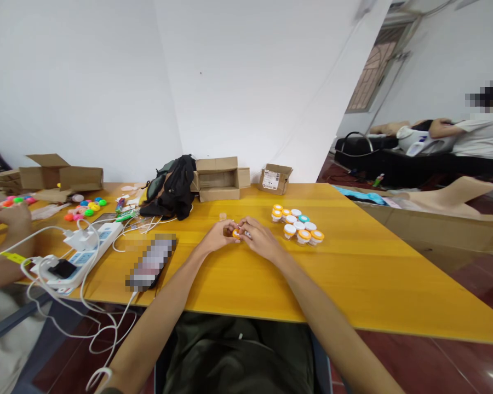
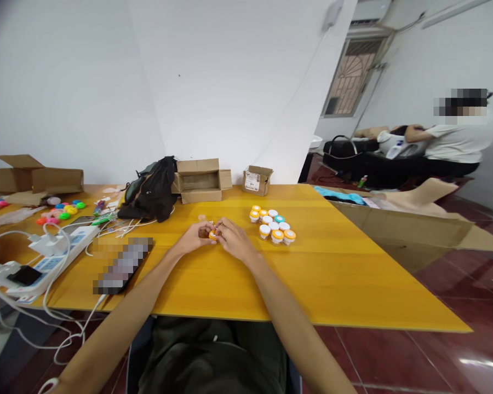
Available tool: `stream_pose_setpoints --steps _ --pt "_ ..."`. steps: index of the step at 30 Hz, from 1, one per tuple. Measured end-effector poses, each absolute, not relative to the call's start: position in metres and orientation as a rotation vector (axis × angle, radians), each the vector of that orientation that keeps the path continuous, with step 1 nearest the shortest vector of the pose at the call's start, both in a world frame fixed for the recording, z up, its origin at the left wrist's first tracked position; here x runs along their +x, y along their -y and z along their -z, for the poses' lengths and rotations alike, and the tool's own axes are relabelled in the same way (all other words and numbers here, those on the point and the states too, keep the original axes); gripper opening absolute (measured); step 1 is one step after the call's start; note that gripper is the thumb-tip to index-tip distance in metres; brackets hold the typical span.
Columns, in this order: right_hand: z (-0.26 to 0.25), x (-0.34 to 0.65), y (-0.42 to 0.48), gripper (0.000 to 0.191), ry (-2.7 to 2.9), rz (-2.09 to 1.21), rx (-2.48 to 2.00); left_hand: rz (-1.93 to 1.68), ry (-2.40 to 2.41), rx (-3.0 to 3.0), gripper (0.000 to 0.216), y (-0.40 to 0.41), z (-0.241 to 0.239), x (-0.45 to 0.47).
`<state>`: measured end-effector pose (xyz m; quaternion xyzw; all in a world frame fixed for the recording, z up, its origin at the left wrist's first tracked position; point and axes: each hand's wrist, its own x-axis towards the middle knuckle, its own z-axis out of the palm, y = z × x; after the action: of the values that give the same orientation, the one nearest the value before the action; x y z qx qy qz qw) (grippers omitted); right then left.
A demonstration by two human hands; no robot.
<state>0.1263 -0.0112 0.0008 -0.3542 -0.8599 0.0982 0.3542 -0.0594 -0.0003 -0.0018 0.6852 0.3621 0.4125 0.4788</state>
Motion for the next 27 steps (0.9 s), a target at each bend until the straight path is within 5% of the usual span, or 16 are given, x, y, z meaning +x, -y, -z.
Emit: stream_pose_setpoints --steps 27 --pt "-0.004 0.119 0.011 0.012 1.994 -0.184 -0.983 -1.174 -1.056 1.866 0.023 0.003 -0.004 -0.057"
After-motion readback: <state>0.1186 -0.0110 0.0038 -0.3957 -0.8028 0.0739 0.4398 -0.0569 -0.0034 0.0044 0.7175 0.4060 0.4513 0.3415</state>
